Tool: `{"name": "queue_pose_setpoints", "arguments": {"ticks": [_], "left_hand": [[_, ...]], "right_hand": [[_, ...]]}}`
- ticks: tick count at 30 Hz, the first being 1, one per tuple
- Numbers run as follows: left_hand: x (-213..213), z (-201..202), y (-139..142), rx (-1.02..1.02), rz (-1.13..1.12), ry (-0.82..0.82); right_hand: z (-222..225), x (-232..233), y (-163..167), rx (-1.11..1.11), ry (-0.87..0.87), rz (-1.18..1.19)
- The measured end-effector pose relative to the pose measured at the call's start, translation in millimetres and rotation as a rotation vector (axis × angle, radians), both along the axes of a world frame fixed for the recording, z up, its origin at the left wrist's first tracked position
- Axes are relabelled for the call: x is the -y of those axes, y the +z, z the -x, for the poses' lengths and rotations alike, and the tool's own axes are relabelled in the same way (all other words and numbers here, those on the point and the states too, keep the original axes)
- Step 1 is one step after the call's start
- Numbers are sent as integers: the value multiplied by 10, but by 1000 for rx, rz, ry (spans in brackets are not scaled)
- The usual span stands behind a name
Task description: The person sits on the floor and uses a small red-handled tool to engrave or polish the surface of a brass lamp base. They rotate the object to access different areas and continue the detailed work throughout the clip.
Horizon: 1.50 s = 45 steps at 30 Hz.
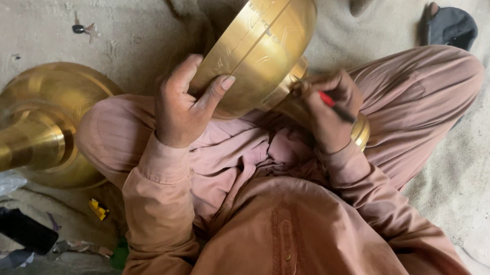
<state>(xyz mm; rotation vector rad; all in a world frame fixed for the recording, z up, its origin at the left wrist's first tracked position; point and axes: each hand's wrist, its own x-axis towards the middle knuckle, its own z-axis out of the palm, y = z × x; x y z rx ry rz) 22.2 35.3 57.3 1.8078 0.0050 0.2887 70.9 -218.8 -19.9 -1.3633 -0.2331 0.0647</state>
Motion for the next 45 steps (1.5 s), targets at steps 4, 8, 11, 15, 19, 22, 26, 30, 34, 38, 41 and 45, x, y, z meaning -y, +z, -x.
{"name": "queue_pose_setpoints", "arguments": {"ticks": [4,8,11,15,19,22,26,30,34,38,41,45], "left_hand": [[14,1,-7,11,-24,12],[4,12,-12,4,-50,9],[4,13,-28,15,-57,9],[12,12,-38,27,-27,2],[5,-9,-32,20,-47,-8],[14,-12,-21,12,-33,-2],[25,-1,-10,11,-53,8],[28,-2,1,1,-41,8],[40,-13,33,10,-28,9],[42,-2,64,12,-62,16],[36,-1,58,-9,-32,7],[31,-4,25,-8,-25,3]], "right_hand": [[-90,56,-39,-441,-71,-146],[-71,50,-34,-351,-49,-128],[-41,70,7,-240,-4,-42],[-9,83,46,-105,60,71],[2,80,40,9,76,99],[109,67,35,-1,158,185],[134,39,5,44,83,248],[122,59,18,131,162,214],[157,66,66,429,266,505],[224,21,91,310,232,409],[248,15,83,239,204,360],[199,14,0,415,296,493]]}}
